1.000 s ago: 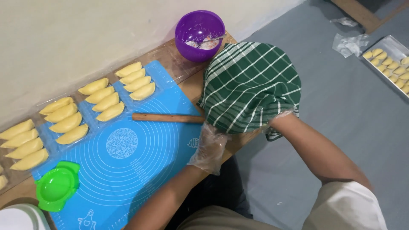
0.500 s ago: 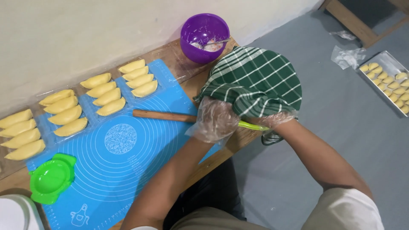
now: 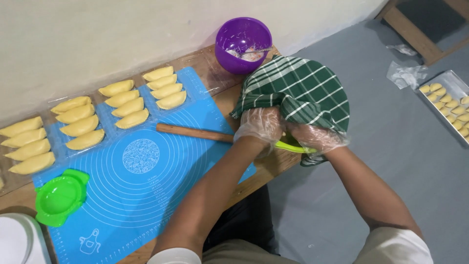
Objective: A person wearing gloves is preparing pastries on a production floor. They roll out small portions of dough with a rolling pin, place them into a green plastic mold, add filling from a purple bowl, and press the mold to seal the pastry. Finished pastries are placed on a tray.
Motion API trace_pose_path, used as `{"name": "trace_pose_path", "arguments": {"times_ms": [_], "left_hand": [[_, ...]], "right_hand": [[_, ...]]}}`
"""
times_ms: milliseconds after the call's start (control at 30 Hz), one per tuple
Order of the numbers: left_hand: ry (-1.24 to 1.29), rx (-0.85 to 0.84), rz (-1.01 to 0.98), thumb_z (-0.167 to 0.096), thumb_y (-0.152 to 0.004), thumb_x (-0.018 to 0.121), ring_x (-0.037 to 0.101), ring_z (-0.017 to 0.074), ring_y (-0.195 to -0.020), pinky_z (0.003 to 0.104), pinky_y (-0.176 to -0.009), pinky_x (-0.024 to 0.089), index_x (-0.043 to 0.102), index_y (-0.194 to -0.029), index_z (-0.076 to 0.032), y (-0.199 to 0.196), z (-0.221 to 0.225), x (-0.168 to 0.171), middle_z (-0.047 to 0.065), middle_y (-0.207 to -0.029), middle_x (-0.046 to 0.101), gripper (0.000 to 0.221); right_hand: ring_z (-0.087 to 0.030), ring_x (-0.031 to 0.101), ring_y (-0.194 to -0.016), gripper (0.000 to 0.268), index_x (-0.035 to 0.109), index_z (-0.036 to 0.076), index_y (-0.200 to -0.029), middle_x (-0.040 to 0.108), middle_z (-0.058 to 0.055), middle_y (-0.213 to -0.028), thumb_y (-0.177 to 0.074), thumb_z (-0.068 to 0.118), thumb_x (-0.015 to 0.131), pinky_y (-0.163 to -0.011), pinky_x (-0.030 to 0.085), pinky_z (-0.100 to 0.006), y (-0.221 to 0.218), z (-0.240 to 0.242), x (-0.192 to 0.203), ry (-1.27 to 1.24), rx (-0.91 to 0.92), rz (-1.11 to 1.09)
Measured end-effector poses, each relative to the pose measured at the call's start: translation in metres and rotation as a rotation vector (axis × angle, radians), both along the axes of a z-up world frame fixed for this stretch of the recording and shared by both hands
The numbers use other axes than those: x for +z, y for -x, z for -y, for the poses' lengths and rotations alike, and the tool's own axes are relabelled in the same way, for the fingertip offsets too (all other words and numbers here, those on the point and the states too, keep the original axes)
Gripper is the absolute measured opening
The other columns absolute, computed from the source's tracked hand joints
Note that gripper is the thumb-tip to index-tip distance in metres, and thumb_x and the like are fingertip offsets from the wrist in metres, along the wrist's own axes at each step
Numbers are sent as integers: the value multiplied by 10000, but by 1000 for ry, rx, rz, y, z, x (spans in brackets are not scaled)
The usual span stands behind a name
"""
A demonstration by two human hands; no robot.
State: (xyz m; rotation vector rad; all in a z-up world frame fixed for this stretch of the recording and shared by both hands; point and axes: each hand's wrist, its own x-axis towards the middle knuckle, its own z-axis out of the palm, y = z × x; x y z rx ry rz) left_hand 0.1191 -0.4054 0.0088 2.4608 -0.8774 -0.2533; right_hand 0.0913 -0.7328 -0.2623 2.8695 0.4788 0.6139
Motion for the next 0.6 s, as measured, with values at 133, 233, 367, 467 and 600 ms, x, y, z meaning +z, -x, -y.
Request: {"name": "trace_pose_path", "arguments": {"times_ms": [133, 233, 367, 467, 600], "left_hand": [[5, 30, -24, -310, -845, 585, 752, 385, -936, 519, -724, 616, 782, -885, -137, -7, 6, -3, 127, -793, 762, 265], [45, 44, 28, -249, -980, 468, 672, 306, -1156, 367, -945, 495, 741, -1103, -85, 17, -8, 16, 120, -987, 762, 342], [177, 101, -57, -159, -975, 440, 662, 517, -1077, 620, -975, 523, 750, -927, 63, 25, -10, 40, 282, -907, 735, 384], [140, 164, 38, -312, -928, 472, 723, 395, -1048, 568, -876, 571, 790, -854, -104, 10, -6, 50, 151, -874, 776, 387], [6, 145, 45, -479, -886, 510, 737, 332, -1044, 499, -897, 581, 804, -810, -231, 5, 6, 25, 71, -864, 783, 392]], "right_hand": [[-179, 750, -965, 420, 828, 144, -1077, 766, -30, -938, -871, 475, 674, -1009, 539, -267, 20, -45, 50, 39, -474, -467], [-174, 745, -941, 403, 821, 147, -1075, 758, -23, -921, -888, 465, 659, -986, 542, -269, 27, -46, 63, 88, -447, -458], [-166, 736, -898, 375, 806, 154, -1072, 744, -10, -889, -917, 446, 630, -944, 546, -274, 28, -47, 83, 177, -393, -425], [-160, 729, -870, 358, 797, 158, -1070, 734, -2, -868, -936, 433, 611, -917, 549, -277, 30, -50, 95, 228, -361, -410], [-155, 723, -842, 343, 787, 162, -1068, 725, 7, -846, -955, 421, 593, -890, 552, -280, 17, -62, 115, 283, -328, -396]]}}
